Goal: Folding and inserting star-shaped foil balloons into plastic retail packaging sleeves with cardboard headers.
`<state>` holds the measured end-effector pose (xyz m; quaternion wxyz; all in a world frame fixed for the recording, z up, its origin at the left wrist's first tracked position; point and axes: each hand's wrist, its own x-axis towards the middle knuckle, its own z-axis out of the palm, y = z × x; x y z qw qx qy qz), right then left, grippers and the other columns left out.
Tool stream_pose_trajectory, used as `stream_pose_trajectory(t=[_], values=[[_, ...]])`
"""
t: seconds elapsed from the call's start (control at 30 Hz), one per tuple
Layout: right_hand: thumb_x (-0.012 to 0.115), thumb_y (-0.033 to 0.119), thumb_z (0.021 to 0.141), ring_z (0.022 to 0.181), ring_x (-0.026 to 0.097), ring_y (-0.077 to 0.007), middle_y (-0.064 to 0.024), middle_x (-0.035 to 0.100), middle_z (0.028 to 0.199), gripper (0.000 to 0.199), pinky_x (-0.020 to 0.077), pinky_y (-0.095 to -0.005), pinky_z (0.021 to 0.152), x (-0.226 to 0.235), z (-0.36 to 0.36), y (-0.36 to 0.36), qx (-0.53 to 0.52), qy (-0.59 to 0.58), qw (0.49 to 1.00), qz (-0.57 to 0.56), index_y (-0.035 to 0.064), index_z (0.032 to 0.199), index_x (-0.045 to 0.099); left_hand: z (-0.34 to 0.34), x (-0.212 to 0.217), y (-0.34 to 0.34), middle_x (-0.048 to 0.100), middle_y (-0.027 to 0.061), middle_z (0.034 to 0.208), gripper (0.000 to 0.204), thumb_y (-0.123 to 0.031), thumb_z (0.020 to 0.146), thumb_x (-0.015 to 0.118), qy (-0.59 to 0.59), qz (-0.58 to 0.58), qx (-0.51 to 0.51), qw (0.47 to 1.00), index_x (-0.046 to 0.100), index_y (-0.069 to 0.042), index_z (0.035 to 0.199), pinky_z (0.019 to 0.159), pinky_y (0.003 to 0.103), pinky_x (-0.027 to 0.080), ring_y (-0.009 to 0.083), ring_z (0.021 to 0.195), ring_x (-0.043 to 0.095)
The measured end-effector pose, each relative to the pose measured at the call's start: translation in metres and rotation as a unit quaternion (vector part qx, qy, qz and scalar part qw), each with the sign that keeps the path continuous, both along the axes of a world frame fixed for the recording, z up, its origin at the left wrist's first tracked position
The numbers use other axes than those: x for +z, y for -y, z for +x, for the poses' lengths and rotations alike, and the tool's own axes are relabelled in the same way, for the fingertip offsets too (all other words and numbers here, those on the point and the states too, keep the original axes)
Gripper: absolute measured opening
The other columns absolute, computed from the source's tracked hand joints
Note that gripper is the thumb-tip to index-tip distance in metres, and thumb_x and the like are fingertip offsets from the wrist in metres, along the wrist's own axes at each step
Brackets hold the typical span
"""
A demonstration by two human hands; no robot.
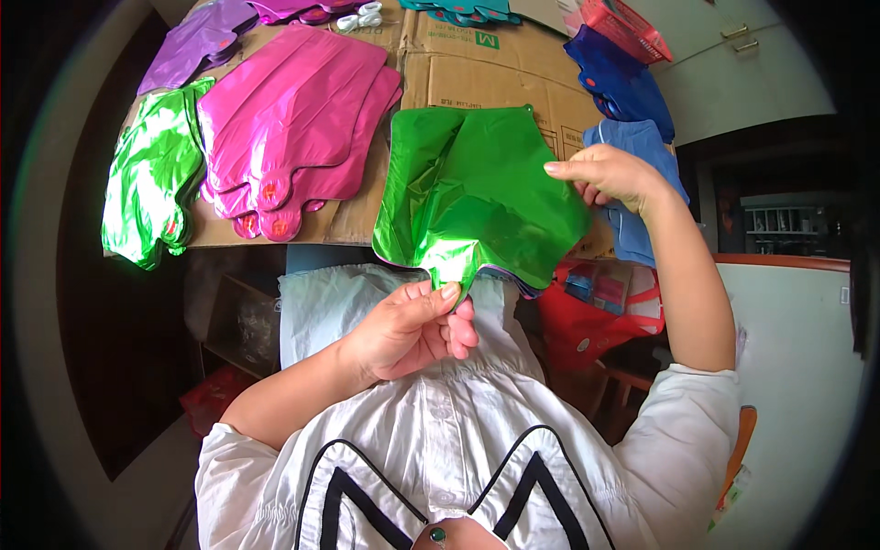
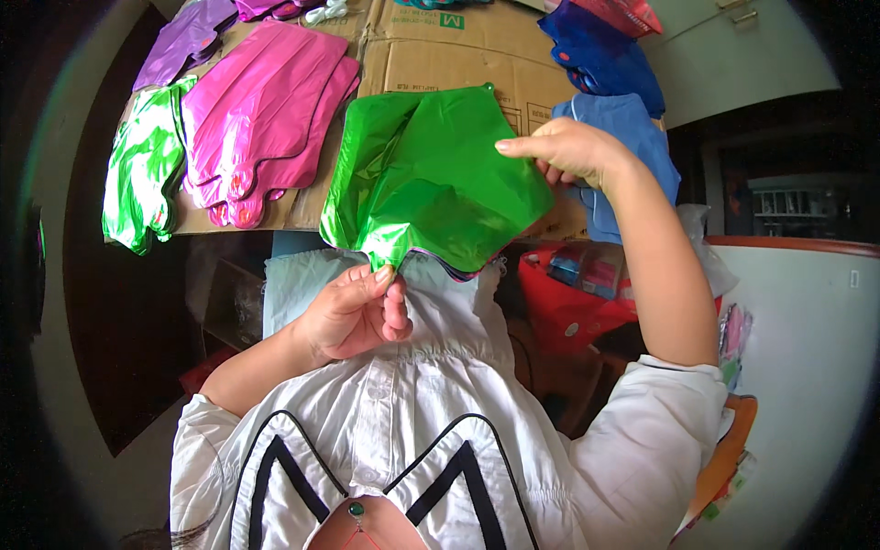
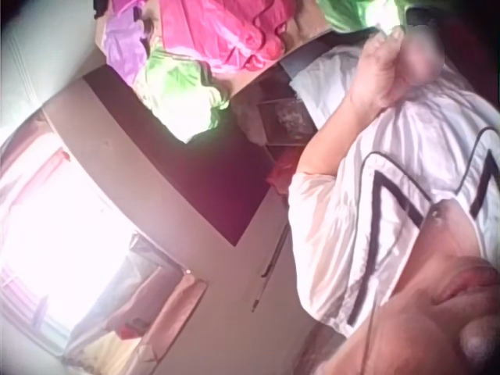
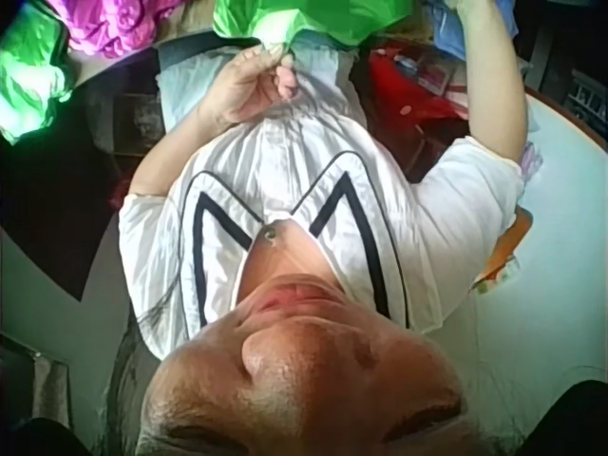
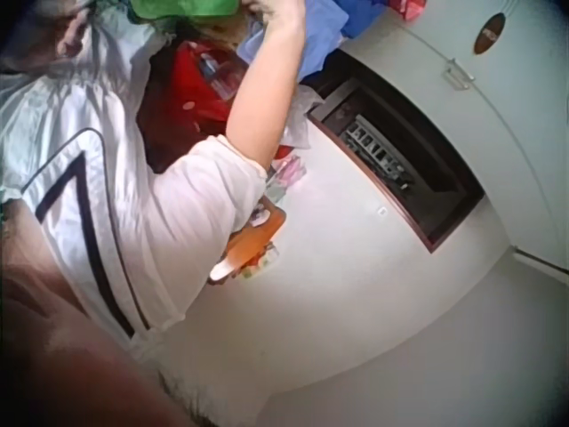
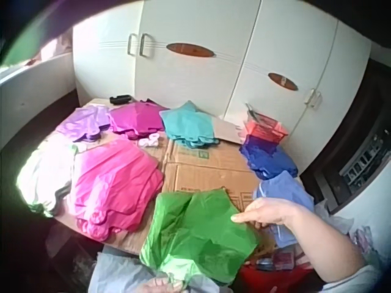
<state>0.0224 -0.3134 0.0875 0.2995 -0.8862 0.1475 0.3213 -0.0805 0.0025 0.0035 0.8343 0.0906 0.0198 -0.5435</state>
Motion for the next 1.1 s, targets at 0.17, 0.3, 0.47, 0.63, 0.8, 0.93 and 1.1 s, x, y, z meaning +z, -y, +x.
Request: stream_pose_trajectory(t=[0.17,0.3,0.47,0.63,0.8,0.93,1.1], values=[[0.068,0.031,0.087,0.073,0.066,-0.0156,-0.0073,0.069,0.087,0.031,0.0536,-0.0280,0.068,-0.006,-0.023,-0.003,-0.226,0.008,0.932,0.284,0.0006,0.094,0.068,-0.001,0.005,-0.002,0.070,0.0120,0.080,0.030,-0.026,0.102,0.045,-0.012,-0.027,-0.006,1.000,0.063,-0.003,0.094,0.072,0.033,0.051,0.0209,0.071,0.066],[0.066,0.013,0.086,0.078,0.068,-0.0159,-0.0100,0.071,0.092,0.018,0.0545,-0.0293,0.075,-0.018,-0.017,0.000,-0.222,0.016,0.926,0.305,-0.0017,0.097,0.067,-0.002,0.006,-0.004,0.069,0.0128,0.076,0.030,-0.025,0.102,0.047,0.056,0.117,-0.036,0.991,0.063,-0.002,0.091,0.070,0.037,0.050,0.0235,0.068,0.065],[0.064,0.007,0.087,0.077,0.067,-0.0141,-0.0088,0.071,0.091,0.016,0.0535,-0.0273,0.074,-0.033,-0.013,0.003,-0.154,0.016,0.945,0.286,-0.0013,0.100,0.066,-0.001,-0.034,-0.010,0.067,0.0202,0.107,0.034,-0.026,0.099,0.052,0.187,0.204,-0.075,0.958,0.060,0.004,0.115,0.091,0.040,0.052,0.0296,0.097,0.067],[0.063,0.007,0.087,0.076,0.066,-0.0127,-0.0080,0.070,0.090,0.016,0.0528,-0.0266,0.074,-0.036,-0.016,-0.002,-0.140,0.043,0.954,0.263,-0.0009,0.100,0.066,0.014,-0.049,-0.004,0.062,0.0216,0.120,0.049,-0.021,0.091,0.063,-0.024,0.029,-0.077,0.996,0.049,0.004,0.131,0.102,0.043,0.046,0.0315,0.109,0.062],[0.063,0.006,0.088,0.077,0.065,-0.0118,-0.0076,0.070,0.090,0.016,0.0522,-0.0265,0.074,-0.033,-0.023,-0.009,-0.131,0.073,0.955,0.255,-0.0023,0.100,0.066,0.011,-0.024,0.018,0.066,0.0132,0.103,0.026,-0.014,0.094,0.062,0.015,0.121,-0.103,0.987,0.060,0.001,0.115,0.088,0.033,0.053,0.0218,0.094,0.065],[0.062,0.008,0.088,0.079,0.065,-0.0109,-0.0065,0.069,0.092,0.018,0.0509,-0.0254,0.077,-0.032,-0.023,-0.003,-0.126,0.067,0.959,0.245,-0.0022,0.103,0.064,0.013,-0.012,0.026,0.062,0.0065,0.087,0.013,-0.015,0.095,0.060,-0.017,0.176,-0.103,0.979,0.060,-0.002,0.100,0.076,0.029,0.054,0.0149,0.078,0.060],[0.062,0.008,0.088,0.078,0.065,-0.0111,-0.0063,0.069,0.092,0.018,0.0512,-0.0256,0.075,-0.029,-0.010,-0.002,-0.099,0.064,0.969,0.216,-0.0016,0.103,0.064,0.015,-0.004,0.031,0.059,0.0040,0.085,0.013,-0.016,0.098,0.055,-0.025,0.178,-0.093,0.979,0.058,-0.003,0.097,0.074,0.030,0.051,0.0137,0.074,0.055]])
